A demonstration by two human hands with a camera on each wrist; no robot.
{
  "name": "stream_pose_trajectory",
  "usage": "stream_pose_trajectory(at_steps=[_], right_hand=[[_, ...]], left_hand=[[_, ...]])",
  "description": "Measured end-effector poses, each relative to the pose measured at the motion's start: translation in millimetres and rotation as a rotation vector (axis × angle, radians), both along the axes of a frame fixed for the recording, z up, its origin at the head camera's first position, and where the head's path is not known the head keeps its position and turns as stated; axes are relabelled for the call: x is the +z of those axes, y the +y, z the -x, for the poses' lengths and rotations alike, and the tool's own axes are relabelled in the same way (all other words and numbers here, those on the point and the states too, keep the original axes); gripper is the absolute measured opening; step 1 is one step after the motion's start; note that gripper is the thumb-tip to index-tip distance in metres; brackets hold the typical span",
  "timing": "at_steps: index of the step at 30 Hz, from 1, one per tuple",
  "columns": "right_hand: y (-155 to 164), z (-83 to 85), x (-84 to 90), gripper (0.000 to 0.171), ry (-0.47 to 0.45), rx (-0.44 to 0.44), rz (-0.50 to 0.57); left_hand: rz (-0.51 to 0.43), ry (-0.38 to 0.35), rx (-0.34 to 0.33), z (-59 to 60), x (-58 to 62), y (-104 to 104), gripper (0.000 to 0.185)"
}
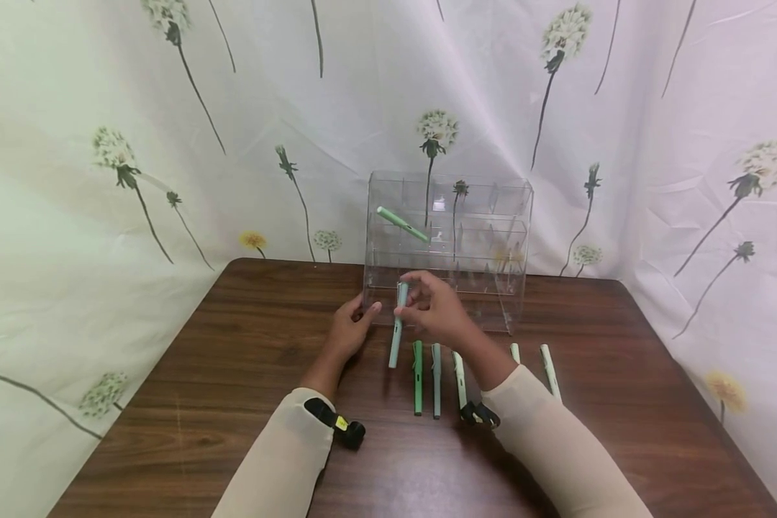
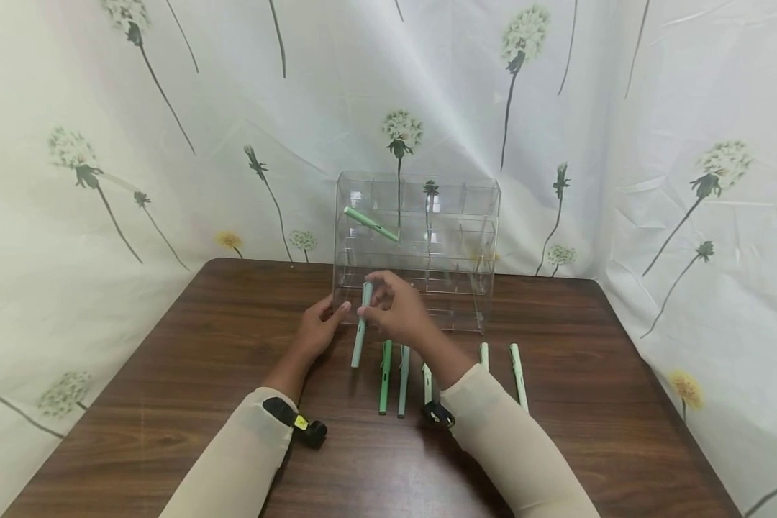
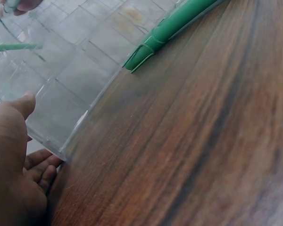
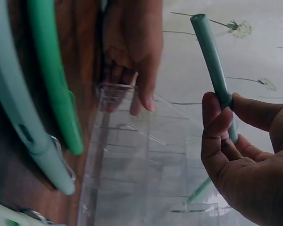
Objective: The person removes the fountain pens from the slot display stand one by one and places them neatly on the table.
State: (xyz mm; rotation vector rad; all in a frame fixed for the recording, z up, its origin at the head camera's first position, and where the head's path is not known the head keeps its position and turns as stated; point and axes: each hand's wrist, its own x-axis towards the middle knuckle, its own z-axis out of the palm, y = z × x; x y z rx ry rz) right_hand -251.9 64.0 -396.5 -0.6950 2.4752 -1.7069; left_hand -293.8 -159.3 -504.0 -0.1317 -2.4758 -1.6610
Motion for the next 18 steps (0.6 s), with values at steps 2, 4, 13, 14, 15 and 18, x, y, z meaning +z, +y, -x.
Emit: stream_pose_trajectory(at_steps=[2, 4, 13, 14, 15, 18], right_hand=[[-1.1, -1.4, -5.1, 0.058, -0.037, 0.007, -0.031], [-1.8, -2.9, -9.3, 0.057, -0.069, 0.012, -0.058], [-3.5, -4.8, -25.1, 0.057, -0.181, 0.020, -0.060], [-3.9, -4.8, -27.0, 0.057, -0.188, 0.019, -0.063], [-4.3, -4.9, -28.6, 0.056, -0.198, 0.018, -0.064], [-5.5, -6.0, -33.3, 0.054, -0.216, 0.015, -0.067]], left_hand=[[0.007, -0.001, 0.001, -0.2, 0.1, -0.7, 0.060], [0.011, -0.006, -0.001, -1.0, 0.9, -1.3, 0.060], [0.012, 0.001, -0.008, -0.5, -0.3, -1.4, 0.058], [0.006, 0.008, -0.008, -0.3, -0.6, -1.5, 0.056], [0.003, 0.011, -0.008, -0.1, -0.4, -1.4, 0.056], [-0.002, 0.020, -0.005, 0.7, -1.6, -1.4, 0.056]])
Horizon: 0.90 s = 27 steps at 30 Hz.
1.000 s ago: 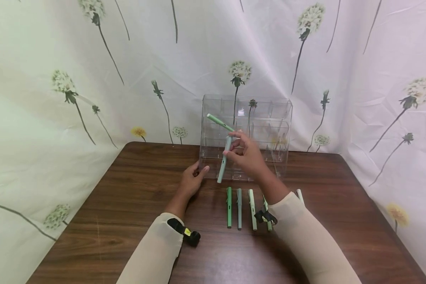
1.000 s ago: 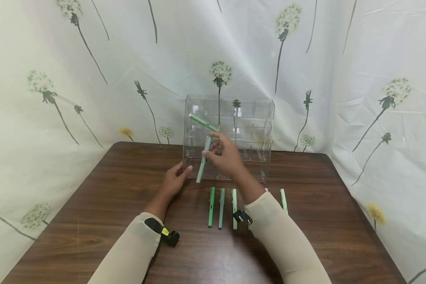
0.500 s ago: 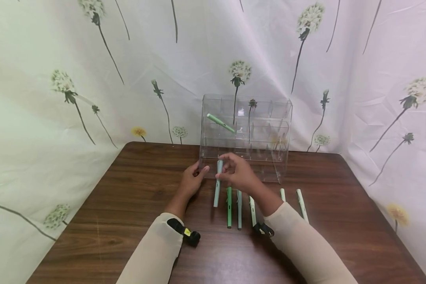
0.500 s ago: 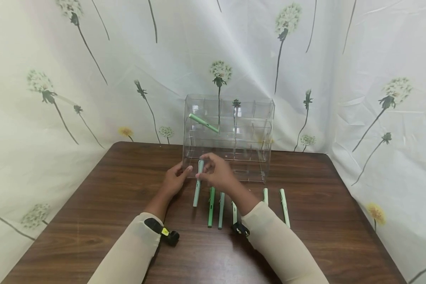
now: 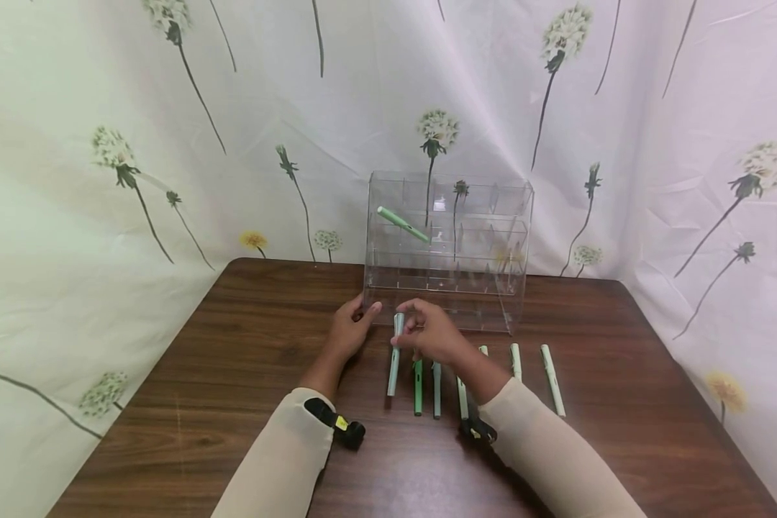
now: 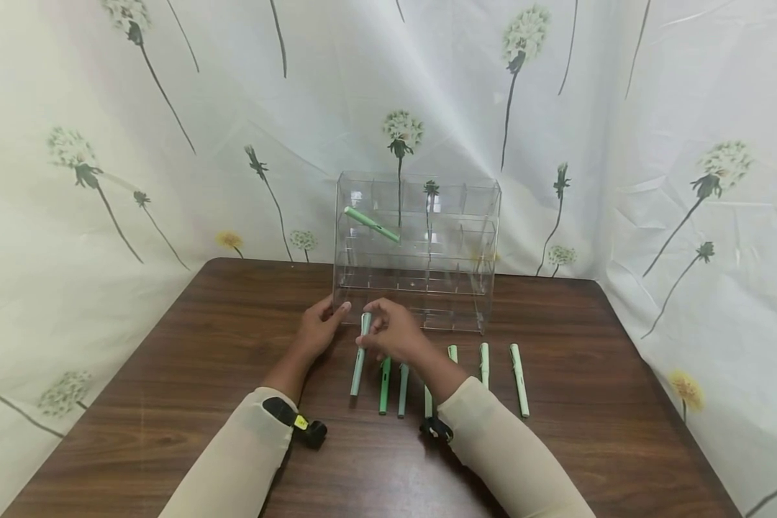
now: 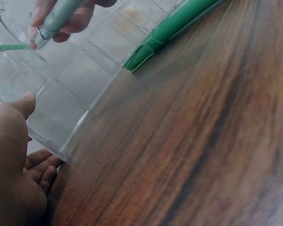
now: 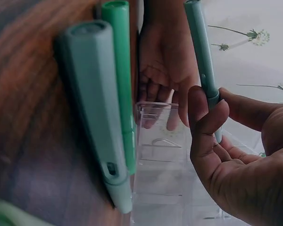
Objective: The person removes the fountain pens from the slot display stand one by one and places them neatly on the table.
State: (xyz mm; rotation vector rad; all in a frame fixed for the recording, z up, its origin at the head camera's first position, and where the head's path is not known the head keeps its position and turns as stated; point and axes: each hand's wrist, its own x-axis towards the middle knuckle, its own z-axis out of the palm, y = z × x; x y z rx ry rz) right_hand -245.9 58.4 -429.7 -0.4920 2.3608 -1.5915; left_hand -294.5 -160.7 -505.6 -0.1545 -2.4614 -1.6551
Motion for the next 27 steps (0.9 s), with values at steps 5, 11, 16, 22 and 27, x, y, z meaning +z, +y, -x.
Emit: stream_pose_trajectory(at_steps=[5, 11, 16, 22, 27], right_hand=[[-3.8, -0.6, -6.2, 0.053, 0.004, 0.014, -0.005], [-8.0, -0.4, -12.5, 0.059, -0.033, 0.039, -0.015], [-10.9, -0.2, -17.1, 0.061, -0.087, 0.032, -0.016], [-12.0, 0.5, -23.5, 0.060, -0.104, 0.026, -0.010], [-12.3, 1.4, -28.7, 0.059, -0.085, 0.039, -0.019]], left_hand=[[0.000, -0.014, -0.007, 0.7, -0.7, -1.2, 0.057], [0.010, -0.028, -0.010, 0.4, 0.3, -1.0, 0.056], [0.016, -0.018, -0.014, -0.3, 1.3, -0.7, 0.057], [0.028, -0.025, -0.009, -2.2, 1.8, -0.6, 0.060], [0.018, -0.019, -0.006, -2.1, 0.4, -0.1, 0.060]])
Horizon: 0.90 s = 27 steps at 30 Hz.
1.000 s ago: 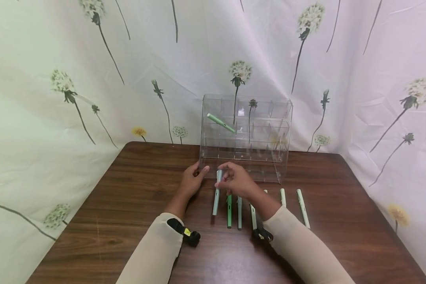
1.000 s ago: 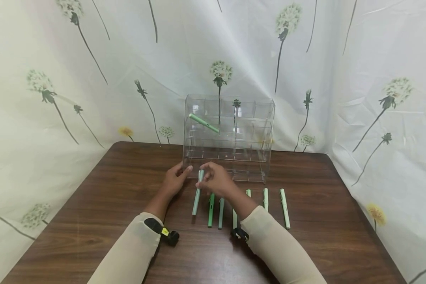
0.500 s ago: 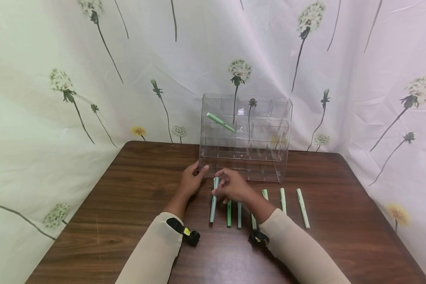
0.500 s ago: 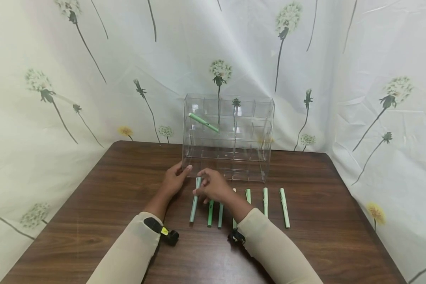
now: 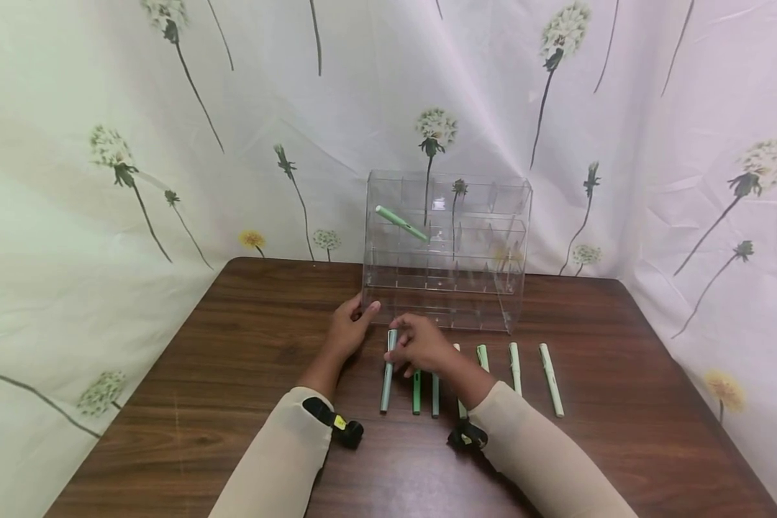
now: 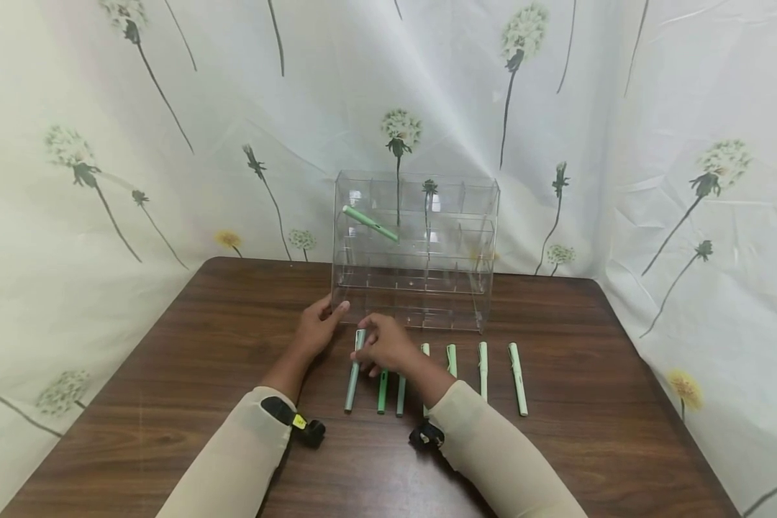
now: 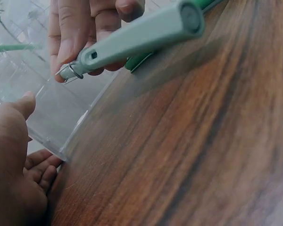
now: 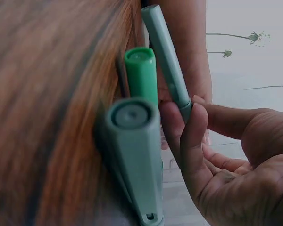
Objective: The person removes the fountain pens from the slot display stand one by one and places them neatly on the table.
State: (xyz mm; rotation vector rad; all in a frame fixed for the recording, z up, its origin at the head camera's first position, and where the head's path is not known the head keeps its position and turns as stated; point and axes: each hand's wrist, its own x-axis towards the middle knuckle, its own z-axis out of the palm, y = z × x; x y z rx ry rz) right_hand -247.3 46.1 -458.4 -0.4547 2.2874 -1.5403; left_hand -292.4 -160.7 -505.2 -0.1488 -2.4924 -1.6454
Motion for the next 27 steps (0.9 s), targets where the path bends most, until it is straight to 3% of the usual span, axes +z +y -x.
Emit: stream_pose_trajectory(at_steps=[15, 27], right_hand=[[-8.4, -2.7, -7.0, 0.058, 0.089, -0.022, -0.124], [-18.4, -4.1, -2.5, 0.060, 0.043, -0.031, -0.206]], left_hand=[[0.007, 0.004, 0.019, 3.3, -2.2, -0.4, 0.059], [-0.010, 0.002, 0.008, 2.8, -1.1, 0.3, 0.061]])
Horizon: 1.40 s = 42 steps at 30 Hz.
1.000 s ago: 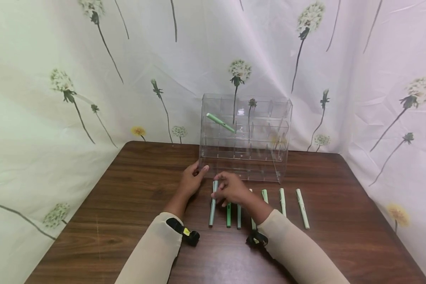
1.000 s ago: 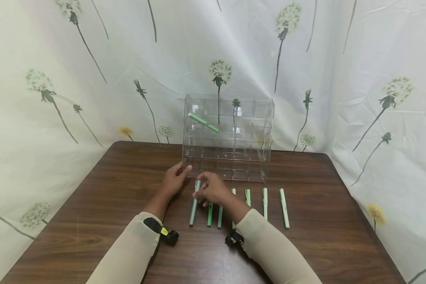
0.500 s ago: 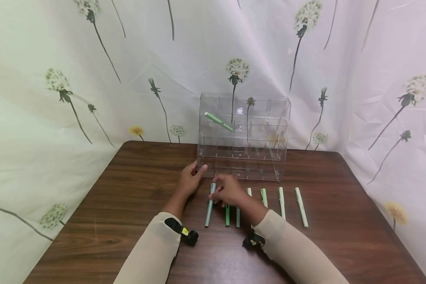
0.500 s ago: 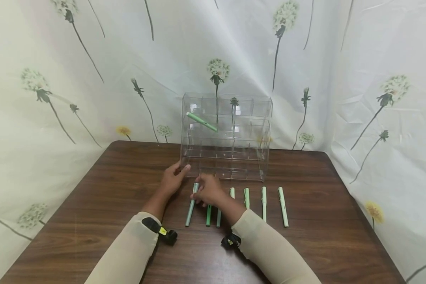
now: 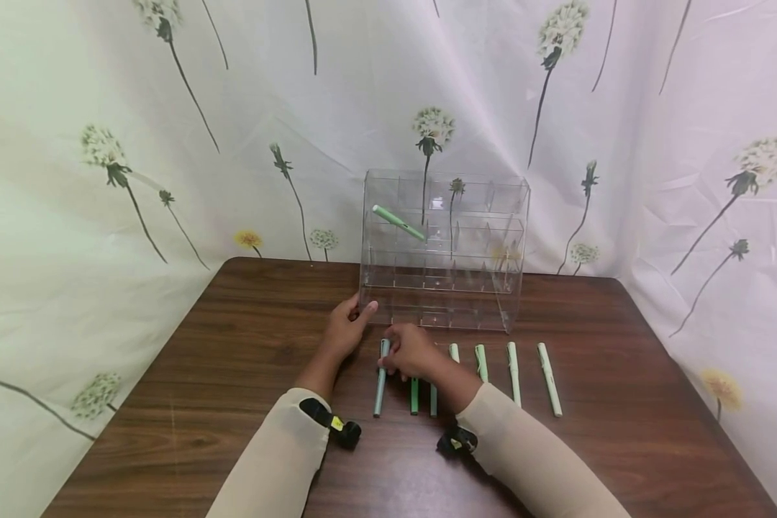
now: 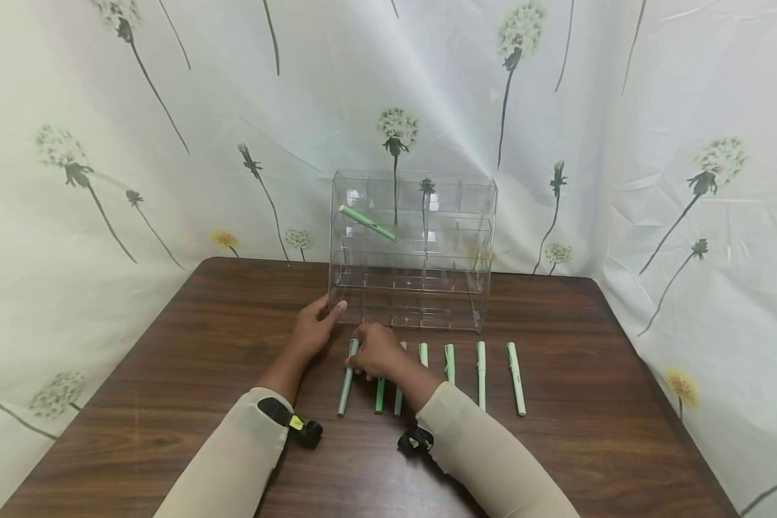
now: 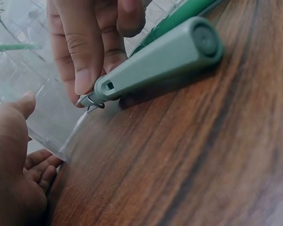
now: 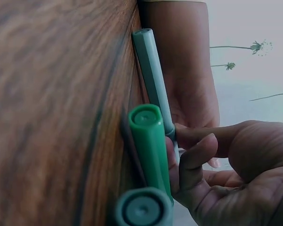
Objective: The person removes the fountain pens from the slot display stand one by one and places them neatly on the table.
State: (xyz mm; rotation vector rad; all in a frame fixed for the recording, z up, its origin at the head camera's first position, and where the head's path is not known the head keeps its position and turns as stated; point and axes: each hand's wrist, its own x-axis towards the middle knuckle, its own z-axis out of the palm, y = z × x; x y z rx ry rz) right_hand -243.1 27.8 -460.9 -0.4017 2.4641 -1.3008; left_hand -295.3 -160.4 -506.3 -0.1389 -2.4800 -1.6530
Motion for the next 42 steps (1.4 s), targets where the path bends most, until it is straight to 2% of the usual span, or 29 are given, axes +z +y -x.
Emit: stream_pose_trajectory(at_steps=[8, 21, 30, 37, 42], right_hand=[[-2.0, -0.2, 0.1, 0.050, 0.006, 0.007, -0.035], [-2.2, -0.2, 1.2, 0.057, 0.018, 0.022, -0.066], [4.8, -1.0, 8.6, 0.047, 0.035, 0.012, -0.027], [10.5, 1.8, 16.3, 0.051, 0.077, 0.022, -0.008], [13.5, 3.0, 23.9, 0.047, 0.089, 0.014, 0.021]], left_hand=[[0.028, -0.005, -0.002, -0.5, -0.2, -0.6, 0.062], [-0.002, -0.011, -0.014, -4.2, 3.4, -0.6, 0.059], [0.003, -0.014, -0.011, -4.1, 4.2, -0.1, 0.060], [0.010, -0.029, -0.010, -4.5, 5.1, -1.2, 0.060], [0.010, -0.024, -0.012, -5.2, 5.0, -1.6, 0.059]])
